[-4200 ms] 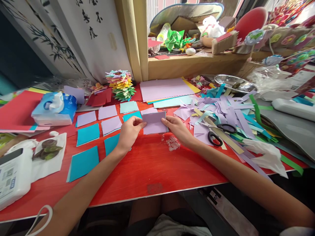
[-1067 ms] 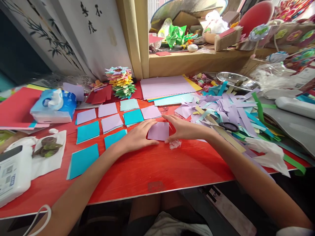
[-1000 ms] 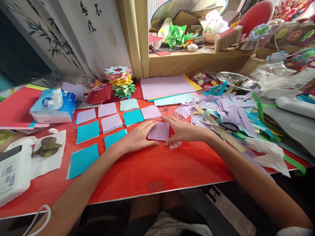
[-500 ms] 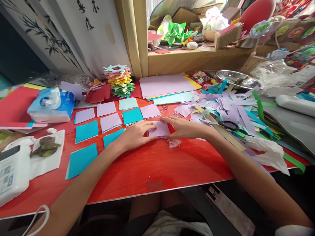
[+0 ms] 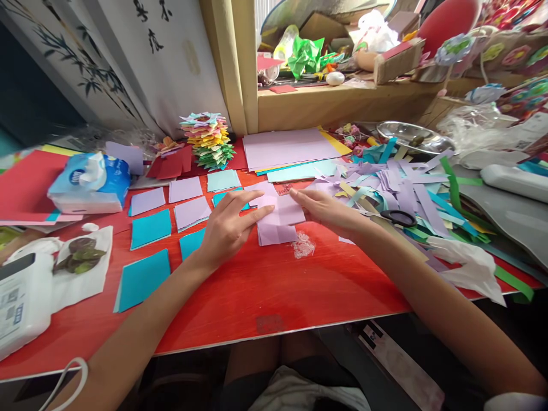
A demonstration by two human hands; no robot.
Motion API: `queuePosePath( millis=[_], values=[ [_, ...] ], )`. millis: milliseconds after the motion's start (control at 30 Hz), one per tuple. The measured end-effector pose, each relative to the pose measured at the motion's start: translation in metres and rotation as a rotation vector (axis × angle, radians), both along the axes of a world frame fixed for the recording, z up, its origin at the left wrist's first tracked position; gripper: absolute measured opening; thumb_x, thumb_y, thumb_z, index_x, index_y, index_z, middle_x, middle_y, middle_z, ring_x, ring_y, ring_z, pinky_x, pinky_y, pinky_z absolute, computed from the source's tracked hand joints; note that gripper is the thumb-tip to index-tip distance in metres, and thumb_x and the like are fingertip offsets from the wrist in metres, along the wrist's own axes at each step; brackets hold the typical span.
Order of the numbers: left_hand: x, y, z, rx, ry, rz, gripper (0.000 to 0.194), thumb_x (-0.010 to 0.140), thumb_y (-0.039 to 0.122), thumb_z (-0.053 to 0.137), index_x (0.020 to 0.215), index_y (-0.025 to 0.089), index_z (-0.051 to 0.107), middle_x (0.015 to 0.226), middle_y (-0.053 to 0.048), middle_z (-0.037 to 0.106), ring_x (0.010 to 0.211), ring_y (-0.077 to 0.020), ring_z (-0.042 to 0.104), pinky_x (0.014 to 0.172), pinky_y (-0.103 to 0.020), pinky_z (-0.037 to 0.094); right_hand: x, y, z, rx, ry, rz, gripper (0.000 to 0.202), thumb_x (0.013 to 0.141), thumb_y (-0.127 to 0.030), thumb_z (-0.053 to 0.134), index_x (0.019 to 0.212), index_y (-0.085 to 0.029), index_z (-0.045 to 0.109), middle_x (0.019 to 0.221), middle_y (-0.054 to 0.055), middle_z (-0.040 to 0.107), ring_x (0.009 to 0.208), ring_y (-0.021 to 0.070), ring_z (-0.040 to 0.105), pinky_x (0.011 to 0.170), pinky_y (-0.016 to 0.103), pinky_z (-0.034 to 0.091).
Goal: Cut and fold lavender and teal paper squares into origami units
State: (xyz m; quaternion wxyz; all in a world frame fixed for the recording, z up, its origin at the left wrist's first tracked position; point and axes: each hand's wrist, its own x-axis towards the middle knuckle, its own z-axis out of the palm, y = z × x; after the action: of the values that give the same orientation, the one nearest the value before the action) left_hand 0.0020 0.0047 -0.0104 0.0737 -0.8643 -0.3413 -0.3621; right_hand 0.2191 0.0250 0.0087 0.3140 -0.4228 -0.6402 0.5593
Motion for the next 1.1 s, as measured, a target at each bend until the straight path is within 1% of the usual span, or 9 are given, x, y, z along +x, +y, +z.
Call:
queuePosePath(
  millis=[67,133,200,333,433,567,700,900,1100],
  values=[
    [0.004,-0.003,0.003,-0.026,-0.016,-0.04,0.032,0.086,0.014,0.045,0.106,0.032,0.061,0.128,-0.002,0.048,0.115,-0.0196,0.045,0.094,-0.04,0.04,-0.004,-0.003,-0.003,-0.13,0.125,0.057,0.029,0.078,-0.038,0.059,0.102,-0.02,0.063,0.095,0.007,0.064,0.083,0.016,0.059,0.07,0.027,0.049],
    [0.008,-0.005,0.008,-0.118,-0.085,-0.02,0.029,0.087,0.017,0.043,0.102,0.032,0.063,0.132,-0.001,0.044,0.114,-0.0198,0.045,0.094,-0.04,0.04,-0.008,-0.005,-0.006,-0.153,0.175,-0.004,0.028,0.075,-0.028,0.063,0.101,-0.018,0.063,0.091,0.007,0.064,0.079,0.0152,0.059,0.066,0.026,0.048],
    [0.011,-0.007,0.011,-0.273,-0.254,0.073,0.025,0.089,0.024,0.042,0.105,0.028,0.06,0.129,-0.003,0.046,0.109,-0.0191,0.049,0.092,-0.038,0.041,-0.011,-0.007,-0.008,-0.121,0.163,-0.1,0.026,0.074,-0.026,0.063,0.098,-0.016,0.064,0.087,0.007,0.064,0.073,0.0144,0.057,0.06,0.026,0.047],
    [0.013,-0.005,0.012,-0.687,-0.529,0.139,0.03,0.085,0.04,0.047,0.107,0.021,0.055,0.093,-0.005,0.063,0.086,-0.0174,0.059,0.081,-0.032,0.047,-0.014,-0.01,-0.008,-0.014,0.111,-0.174,0.031,0.075,-0.029,0.061,0.104,-0.016,0.061,0.088,0.007,0.064,0.071,0.0142,0.056,0.06,0.027,0.045],
    [0.016,-0.005,0.009,-0.79,-0.62,0.134,0.028,0.077,0.04,0.057,0.095,0.019,0.058,0.084,-0.003,0.062,0.082,-0.0174,0.059,0.077,-0.03,0.048,-0.015,-0.012,-0.008,0.041,0.092,-0.155,0.028,0.077,-0.03,0.059,0.1,-0.016,0.062,0.089,0.006,0.064,0.073,0.0147,0.057,0.061,0.027,0.045],
    [0.024,-0.01,0.009,-0.732,-0.652,0.153,0.018,0.077,0.035,0.058,0.086,0.019,0.058,0.087,-0.002,0.061,0.083,-0.0155,0.058,0.076,-0.027,0.048,-0.017,-0.013,-0.011,0.014,0.16,-0.159,0.022,0.075,-0.029,0.061,0.092,-0.015,0.065,0.086,0.006,0.064,0.072,0.0137,0.057,0.061,0.025,0.045],
    [0.027,-0.017,0.011,-0.6,-0.594,0.202,0.013,0.081,0.031,0.054,0.084,0.019,0.057,0.084,0.0,0.062,0.08,-0.0135,0.058,0.073,-0.024,0.048,-0.019,-0.014,-0.016,-0.148,0.355,-0.109,0.021,0.077,-0.029,0.06,0.089,-0.014,0.066,0.087,0.007,0.066,0.074,0.0133,0.059,0.067,0.025,0.048],
    [0.018,-0.013,0.0,-0.176,-0.22,0.175,0.017,0.086,0.019,0.043,0.091,0.02,0.059,0.088,-0.002,0.062,0.085,-0.0144,0.057,0.078,-0.027,0.046,-0.018,-0.013,-0.019,-0.382,0.516,-0.106,0.015,0.078,-0.024,0.06,0.085,-0.013,0.067,0.088,0.008,0.066,0.073,0.0123,0.06,0.071,0.025,0.05],
    [0.009,-0.007,-0.007,0.084,0.004,0.076,0.022,0.084,0.014,0.046,0.101,0.021,0.057,0.098,-0.005,0.062,0.091,-0.016,0.059,0.081,-0.028,0.049,-0.018,-0.015,-0.015,-0.361,0.531,-0.123,0.016,0.077,-0.025,0.062,0.085,-0.012,0.067,0.082,0.007,0.066,0.07,0.012,0.059,0.067,0.024,0.05]
  ],
)
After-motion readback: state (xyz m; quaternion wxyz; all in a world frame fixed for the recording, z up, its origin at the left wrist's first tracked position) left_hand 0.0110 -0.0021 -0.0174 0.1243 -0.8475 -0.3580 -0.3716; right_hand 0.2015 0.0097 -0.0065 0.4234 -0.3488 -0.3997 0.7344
